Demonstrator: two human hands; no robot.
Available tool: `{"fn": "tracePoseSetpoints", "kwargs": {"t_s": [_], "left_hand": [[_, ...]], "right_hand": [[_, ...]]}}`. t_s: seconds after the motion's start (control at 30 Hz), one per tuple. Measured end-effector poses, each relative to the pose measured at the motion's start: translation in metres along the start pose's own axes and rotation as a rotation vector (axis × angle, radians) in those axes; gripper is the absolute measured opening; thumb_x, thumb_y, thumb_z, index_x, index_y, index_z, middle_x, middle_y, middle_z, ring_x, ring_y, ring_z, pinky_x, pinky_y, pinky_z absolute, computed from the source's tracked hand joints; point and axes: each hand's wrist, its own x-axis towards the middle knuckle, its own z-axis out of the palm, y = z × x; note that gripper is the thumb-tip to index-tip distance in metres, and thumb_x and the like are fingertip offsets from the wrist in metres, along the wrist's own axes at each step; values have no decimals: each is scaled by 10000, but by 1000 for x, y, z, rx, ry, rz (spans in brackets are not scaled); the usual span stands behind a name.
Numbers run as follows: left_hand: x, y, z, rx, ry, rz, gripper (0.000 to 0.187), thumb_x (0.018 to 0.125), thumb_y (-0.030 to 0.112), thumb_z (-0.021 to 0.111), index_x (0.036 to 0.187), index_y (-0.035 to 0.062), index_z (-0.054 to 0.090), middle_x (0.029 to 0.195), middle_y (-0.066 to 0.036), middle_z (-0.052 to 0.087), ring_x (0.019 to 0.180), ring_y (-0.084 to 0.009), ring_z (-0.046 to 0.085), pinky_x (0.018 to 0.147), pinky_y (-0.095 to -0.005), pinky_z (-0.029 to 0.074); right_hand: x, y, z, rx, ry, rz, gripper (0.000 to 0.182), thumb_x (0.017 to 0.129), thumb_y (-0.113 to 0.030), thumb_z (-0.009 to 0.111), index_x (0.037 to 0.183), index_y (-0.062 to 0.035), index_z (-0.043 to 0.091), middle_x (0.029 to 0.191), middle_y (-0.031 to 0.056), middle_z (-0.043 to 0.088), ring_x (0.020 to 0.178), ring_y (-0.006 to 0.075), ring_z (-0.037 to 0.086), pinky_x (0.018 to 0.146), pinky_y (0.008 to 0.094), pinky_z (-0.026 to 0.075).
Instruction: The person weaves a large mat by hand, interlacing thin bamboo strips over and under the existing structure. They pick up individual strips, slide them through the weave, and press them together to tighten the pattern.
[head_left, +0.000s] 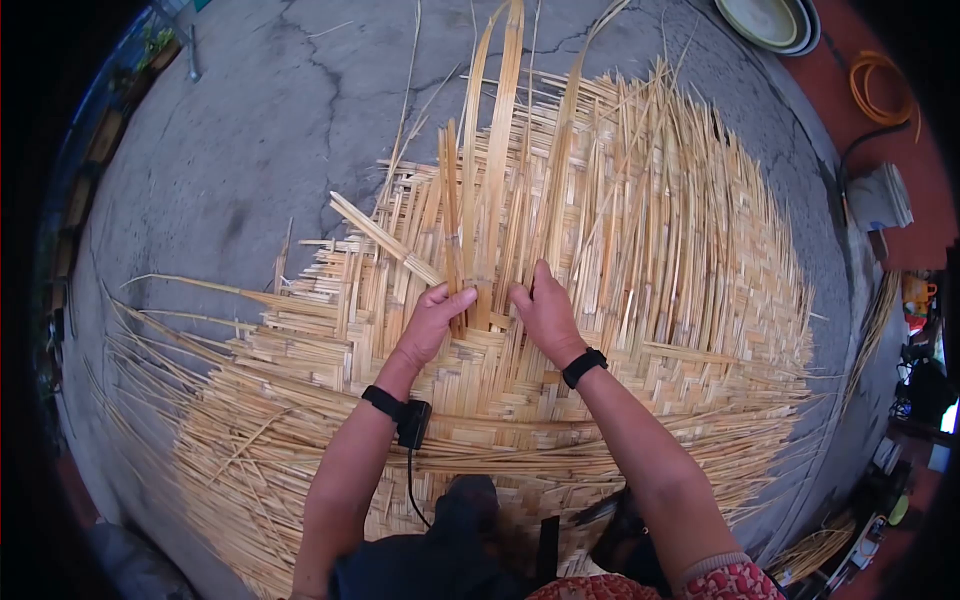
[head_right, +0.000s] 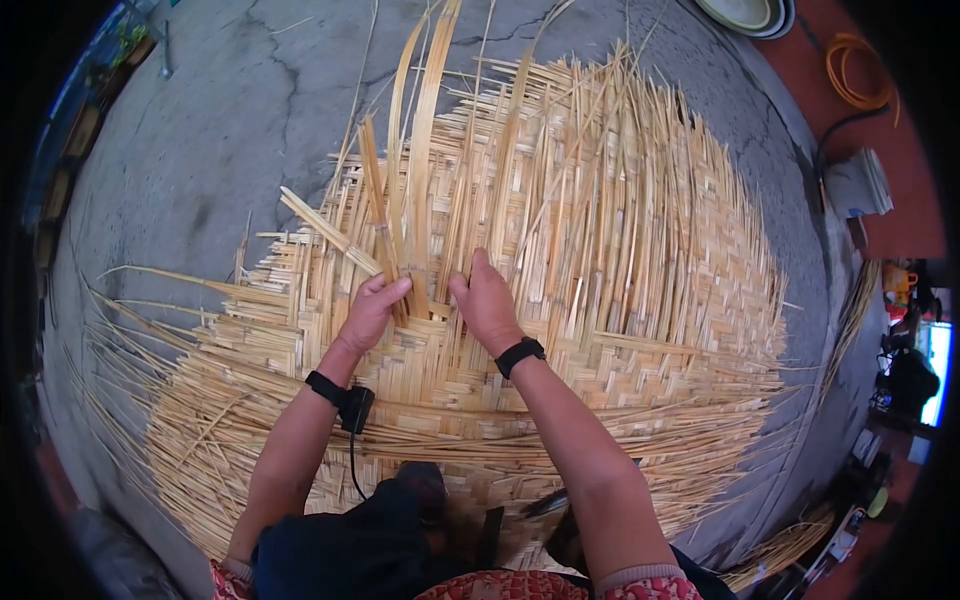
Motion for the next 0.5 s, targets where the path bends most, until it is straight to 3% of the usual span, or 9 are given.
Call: {"fn": "tracePoseSetpoints", "kwargs": {"t_s": [0.03,0.07,0.13,0.17,0.23,0.33,0.43,0.5], "left_hand": [[0,-1,-1,-1,1,2,361,1013,214,664,1295,-11,648,1189,-61,715,1065,-138,670,984,-299,524],[0,-1,-1,2,2,7,356,1014,212,663,1293,-8,649,1190,-61,714,1069,-137,670,985,-301,524],[1,-3,-2,6,3,12,351,1014,210,662,1291,-5,651,1191,-61,714,1072,-137,669,987,-303,524],[1,-4,-3,5,7,14,347,1016,206,658,1291,-5,651,1193,-60,713,1074,-136,669,989,-305,524],[2,-3,-1,7,7,17,343,1017,202,655,1291,-5,650,1196,-59,712,1076,-136,668,990,-306,524],[0,0,5,-6,2,29,336,1022,201,641,1290,-2,649,1197,-52,710,1076,-134,665,989,-304,526],[-8,6,24,-51,49,73,329,999,168,685,1276,-6,650,1130,-41,727,992,-117,679,923,-276,547],[-20,8,43,200,309,392,253,965,77,704,1202,-9,689,1115,-56,736,998,-125,672,924,-273,535]], "right_hand": [[2,1,-1,-10,-7,79,252,954,-179,639,1018,25,506,817,219,633,758,377,659,686,444,530],[5,3,-5,-10,-8,78,252,954,-179,639,1018,25,506,817,219,633,758,377,659,686,444,530],[8,4,-12,412,-241,381,270,952,-237,701,979,9,591,787,96,635,687,181,639,627,331,525],[7,5,-14,412,-240,381,270,952,-237,701,979,9,591,787,96,635,687,181,639,627,331,525],[4,4,-20,661,-277,361,227,942,-239,740,1019,-36,678,823,-15,628,687,51,568,598,244,495],[1,5,-23,680,-313,316,259,927,-199,754,1142,-68,693,855,-38,647,671,60,550,592,235,488],[0,11,-16,664,-277,314,247,926,-168,752,1141,-65,687,855,-30,650,672,55,545,602,234,488],[2,12,-10,652,-249,317,245,925,-167,751,1135,-59,683,855,-30,648,669,56,543,608,234,491]]}}
